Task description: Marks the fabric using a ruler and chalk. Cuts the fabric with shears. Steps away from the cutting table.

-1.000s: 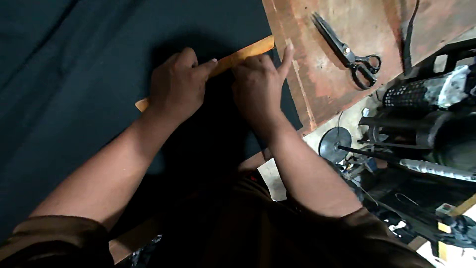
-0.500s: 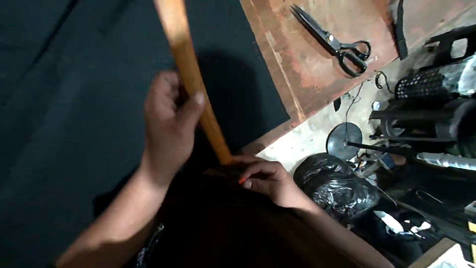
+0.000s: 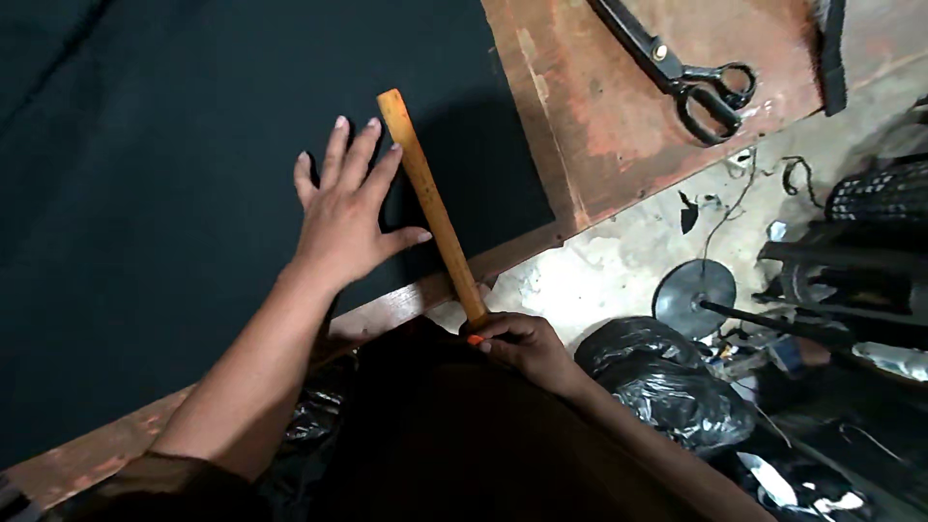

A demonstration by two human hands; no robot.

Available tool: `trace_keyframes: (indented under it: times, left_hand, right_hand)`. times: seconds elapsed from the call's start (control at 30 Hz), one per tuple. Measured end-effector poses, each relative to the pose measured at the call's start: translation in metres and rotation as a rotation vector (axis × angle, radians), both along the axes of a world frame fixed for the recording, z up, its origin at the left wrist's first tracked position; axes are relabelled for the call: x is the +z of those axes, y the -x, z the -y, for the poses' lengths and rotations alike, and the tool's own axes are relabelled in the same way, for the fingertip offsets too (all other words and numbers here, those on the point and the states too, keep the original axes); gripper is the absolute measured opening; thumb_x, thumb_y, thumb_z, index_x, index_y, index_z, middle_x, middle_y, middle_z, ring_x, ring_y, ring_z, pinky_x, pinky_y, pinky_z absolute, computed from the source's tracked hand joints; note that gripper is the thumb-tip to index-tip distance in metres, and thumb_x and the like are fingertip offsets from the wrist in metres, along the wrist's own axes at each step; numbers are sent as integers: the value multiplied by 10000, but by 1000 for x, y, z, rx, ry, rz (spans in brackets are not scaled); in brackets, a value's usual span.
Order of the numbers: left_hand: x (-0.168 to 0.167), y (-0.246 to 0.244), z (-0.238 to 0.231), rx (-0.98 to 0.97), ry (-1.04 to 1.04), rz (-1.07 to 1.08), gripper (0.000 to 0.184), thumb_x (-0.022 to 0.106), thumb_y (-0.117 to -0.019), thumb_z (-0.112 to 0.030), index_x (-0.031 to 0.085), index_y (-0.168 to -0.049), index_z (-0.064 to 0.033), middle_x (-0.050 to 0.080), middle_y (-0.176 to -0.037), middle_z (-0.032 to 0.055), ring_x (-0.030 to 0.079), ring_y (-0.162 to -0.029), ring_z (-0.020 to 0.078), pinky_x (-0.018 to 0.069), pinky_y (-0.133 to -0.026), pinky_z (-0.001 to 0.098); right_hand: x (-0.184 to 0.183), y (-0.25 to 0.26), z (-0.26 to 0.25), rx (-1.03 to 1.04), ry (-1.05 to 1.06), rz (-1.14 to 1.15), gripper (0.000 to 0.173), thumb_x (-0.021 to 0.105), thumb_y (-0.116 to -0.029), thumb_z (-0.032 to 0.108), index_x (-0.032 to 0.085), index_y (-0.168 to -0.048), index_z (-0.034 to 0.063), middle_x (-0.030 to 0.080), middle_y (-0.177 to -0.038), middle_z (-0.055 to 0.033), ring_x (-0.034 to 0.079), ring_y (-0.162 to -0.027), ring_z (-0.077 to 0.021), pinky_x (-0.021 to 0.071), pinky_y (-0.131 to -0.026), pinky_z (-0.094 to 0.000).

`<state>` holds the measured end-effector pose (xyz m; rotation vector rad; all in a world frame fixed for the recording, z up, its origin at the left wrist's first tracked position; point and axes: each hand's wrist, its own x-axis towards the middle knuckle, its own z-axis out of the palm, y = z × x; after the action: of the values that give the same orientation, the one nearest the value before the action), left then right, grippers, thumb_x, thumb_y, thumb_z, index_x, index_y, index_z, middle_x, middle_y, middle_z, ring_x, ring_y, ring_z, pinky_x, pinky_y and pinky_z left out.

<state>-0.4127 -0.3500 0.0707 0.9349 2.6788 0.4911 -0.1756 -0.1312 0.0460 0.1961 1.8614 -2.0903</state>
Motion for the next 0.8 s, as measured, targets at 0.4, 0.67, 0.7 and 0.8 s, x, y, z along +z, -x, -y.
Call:
trace_keyframes:
  times: [0.4,0.67,0.7,0.8]
  left_hand:
    - [-8,13,-16,16,18,-52,969,638,-771,-810,515,-1477,-157,312,-1680,38,147,-1586,335,17,-1156,781]
    - [-14,15,-15,13,20,-56,1030,609,-767,-838,437,-1551,-192,299,-1685,22,176,-1578,337,57,-1145,790]
    - [-15,15,-15,12,15,-59,1029,609,-767,-837,441,-1550,-192,304,-1684,21,179,-1578,331,52,-1145,789]
    - [-17,15,-14,7,14,-68,1039,595,-767,-846,435,-1556,-190,308,-1682,17,179,-1579,324,46,-1146,790]
  right_hand:
    - [2,11,-6,34,38,103,121,704,-951,71,751,-1029,-8,742,-1092,-86,715,-982,-132,607,-889,-312]
    - [2,10,-9,42,53,135,116,700,-951,62,750,-1031,-6,747,-1096,-85,721,-957,-134,615,-865,-320]
    - [2,10,-9,39,62,140,110,699,-948,53,748,-1025,-7,747,-1082,-87,721,-944,-137,617,-853,-321]
    - [2,11,-8,36,89,140,104,691,-946,30,744,-1021,-18,748,-1062,-99,727,-927,-147,622,-843,-326]
